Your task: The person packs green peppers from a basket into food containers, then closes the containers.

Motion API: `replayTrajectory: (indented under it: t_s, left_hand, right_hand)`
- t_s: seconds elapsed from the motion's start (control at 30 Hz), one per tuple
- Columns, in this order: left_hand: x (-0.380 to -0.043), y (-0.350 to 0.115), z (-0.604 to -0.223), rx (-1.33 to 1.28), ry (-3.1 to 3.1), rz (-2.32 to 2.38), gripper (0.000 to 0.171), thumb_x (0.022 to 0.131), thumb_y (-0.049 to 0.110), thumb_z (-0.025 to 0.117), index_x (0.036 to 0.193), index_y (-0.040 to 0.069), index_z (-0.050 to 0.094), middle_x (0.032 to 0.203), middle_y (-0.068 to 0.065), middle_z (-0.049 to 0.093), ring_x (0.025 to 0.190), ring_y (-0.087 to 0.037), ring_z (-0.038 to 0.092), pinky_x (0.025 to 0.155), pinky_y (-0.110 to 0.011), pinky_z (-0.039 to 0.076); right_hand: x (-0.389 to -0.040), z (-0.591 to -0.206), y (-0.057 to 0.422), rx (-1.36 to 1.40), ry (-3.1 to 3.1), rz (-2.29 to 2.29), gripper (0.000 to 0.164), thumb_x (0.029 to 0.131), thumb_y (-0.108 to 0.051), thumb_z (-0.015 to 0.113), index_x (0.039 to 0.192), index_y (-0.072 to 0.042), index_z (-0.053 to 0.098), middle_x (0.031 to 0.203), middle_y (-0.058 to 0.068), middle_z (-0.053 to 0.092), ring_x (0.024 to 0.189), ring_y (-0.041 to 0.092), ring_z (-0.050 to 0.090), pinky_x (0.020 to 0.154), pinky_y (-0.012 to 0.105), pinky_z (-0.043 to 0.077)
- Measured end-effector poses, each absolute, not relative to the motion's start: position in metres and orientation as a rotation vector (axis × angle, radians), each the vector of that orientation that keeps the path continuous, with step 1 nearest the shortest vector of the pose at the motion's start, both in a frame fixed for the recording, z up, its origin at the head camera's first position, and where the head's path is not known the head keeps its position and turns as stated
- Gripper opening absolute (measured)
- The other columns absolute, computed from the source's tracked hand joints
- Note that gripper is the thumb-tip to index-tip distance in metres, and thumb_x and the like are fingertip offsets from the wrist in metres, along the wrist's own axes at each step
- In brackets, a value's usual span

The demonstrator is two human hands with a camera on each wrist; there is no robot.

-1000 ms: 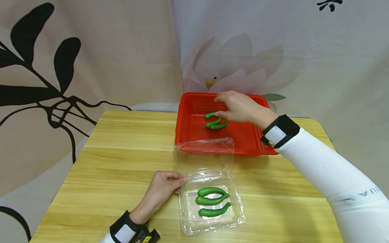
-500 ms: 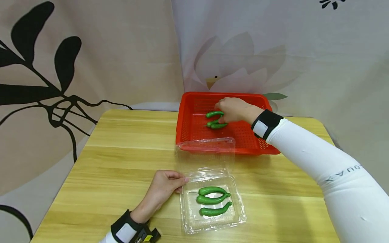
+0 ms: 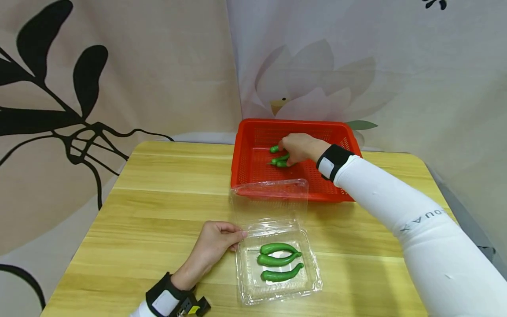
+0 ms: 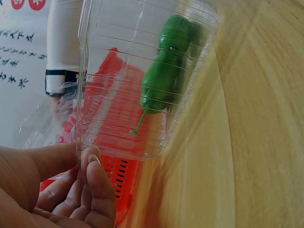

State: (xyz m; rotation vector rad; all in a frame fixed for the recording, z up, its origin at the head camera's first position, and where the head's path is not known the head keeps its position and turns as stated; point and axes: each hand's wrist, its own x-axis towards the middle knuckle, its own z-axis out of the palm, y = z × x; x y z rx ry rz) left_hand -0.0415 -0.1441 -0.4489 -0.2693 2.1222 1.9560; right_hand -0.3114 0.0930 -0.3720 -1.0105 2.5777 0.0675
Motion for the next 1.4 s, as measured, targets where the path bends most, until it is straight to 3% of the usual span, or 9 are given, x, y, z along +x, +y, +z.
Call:
replayTrajectory:
  t_s: [0.33,0.67,1.17,1.4]
  left_hand:
    - [-0.042,-0.144,-0.45,-0.269,2.105,1.966,0.013,0.089,0.004,0.083,0.094,-0.007,0.078,0.086,-0.017,0.076,0.063,-0.013,0.062,0.058,-0.023,0.056]
    - [-0.044,-0.145,-0.451,-0.266,2.11,1.955,0.012,0.089,0.004,0.083,0.093,-0.006,0.079,0.087,-0.015,0.076,0.062,-0.012,0.062,0.058,-0.023,0.056]
    - [-0.043,-0.147,-0.45,-0.281,2.128,1.937,0.011,0.089,0.005,0.083,0.093,-0.005,0.079,0.085,-0.019,0.075,0.062,-0.014,0.063,0.058,-0.024,0.056]
    - [-0.043,-0.147,-0.449,-0.278,2.123,1.944,0.01,0.089,0.004,0.082,0.092,-0.005,0.079,0.086,-0.019,0.075,0.062,-0.013,0.062,0.058,-0.023,0.055]
  right_hand:
    - [-0.316,-0.385,0.086,-0.967,2.571,0.111,0.037,0.087,-0.017,0.089,0.117,-0.005,0.073,0.104,0.008,0.072,0.088,0.024,0.058,0.083,0.038,0.053]
    - [-0.314,-0.394,0.084,-0.948,2.56,0.061,0.033,0.087,-0.014,0.088,0.116,-0.008,0.075,0.101,0.008,0.072,0.088,0.025,0.058,0.09,0.039,0.056]
    - [-0.315,-0.401,0.077,-0.964,2.587,0.226,0.023,0.086,-0.017,0.089,0.097,-0.009,0.07,0.085,0.005,0.064,0.08,0.022,0.055,0.078,0.036,0.052]
    - [-0.316,-0.404,0.081,-0.934,2.598,0.23,0.026,0.087,-0.02,0.085,0.098,-0.008,0.065,0.086,0.005,0.062,0.081,0.023,0.054,0.076,0.036,0.05]
